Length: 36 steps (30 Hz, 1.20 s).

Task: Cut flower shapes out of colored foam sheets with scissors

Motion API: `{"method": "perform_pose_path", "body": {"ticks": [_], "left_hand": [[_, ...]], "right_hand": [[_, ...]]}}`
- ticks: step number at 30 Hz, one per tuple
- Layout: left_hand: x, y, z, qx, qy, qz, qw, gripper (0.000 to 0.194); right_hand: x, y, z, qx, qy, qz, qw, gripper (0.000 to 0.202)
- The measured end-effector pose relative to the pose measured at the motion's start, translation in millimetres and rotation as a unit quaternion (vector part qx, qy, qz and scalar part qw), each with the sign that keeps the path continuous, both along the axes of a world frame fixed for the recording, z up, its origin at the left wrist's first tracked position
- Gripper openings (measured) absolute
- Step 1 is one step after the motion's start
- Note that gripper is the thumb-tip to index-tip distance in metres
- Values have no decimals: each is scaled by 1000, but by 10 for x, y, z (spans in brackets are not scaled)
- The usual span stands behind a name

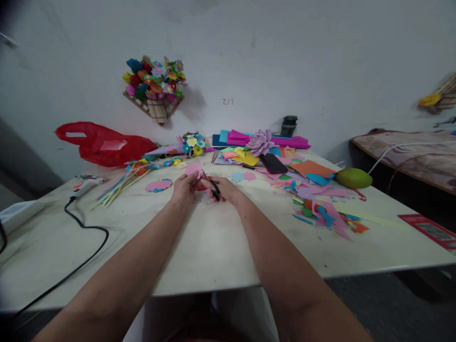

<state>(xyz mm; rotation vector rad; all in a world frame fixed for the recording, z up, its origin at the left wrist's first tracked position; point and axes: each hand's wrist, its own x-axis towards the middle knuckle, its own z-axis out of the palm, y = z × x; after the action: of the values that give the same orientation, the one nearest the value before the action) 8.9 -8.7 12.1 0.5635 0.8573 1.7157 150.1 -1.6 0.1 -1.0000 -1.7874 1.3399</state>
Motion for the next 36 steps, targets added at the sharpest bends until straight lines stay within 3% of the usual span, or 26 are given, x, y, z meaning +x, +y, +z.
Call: {"method": "perform_pose_path", "body": {"ticks": [26, 36], "left_hand": [[-25, 99, -107, 27, 0, 0, 1000, 19], [-22, 65, -74, 27, 2, 0, 1000, 19]], "right_hand": [[-7, -9, 17, 5, -17, -15, 1000, 29], [-25, -64, 99, -6, -2, -28, 1000, 22]]}}
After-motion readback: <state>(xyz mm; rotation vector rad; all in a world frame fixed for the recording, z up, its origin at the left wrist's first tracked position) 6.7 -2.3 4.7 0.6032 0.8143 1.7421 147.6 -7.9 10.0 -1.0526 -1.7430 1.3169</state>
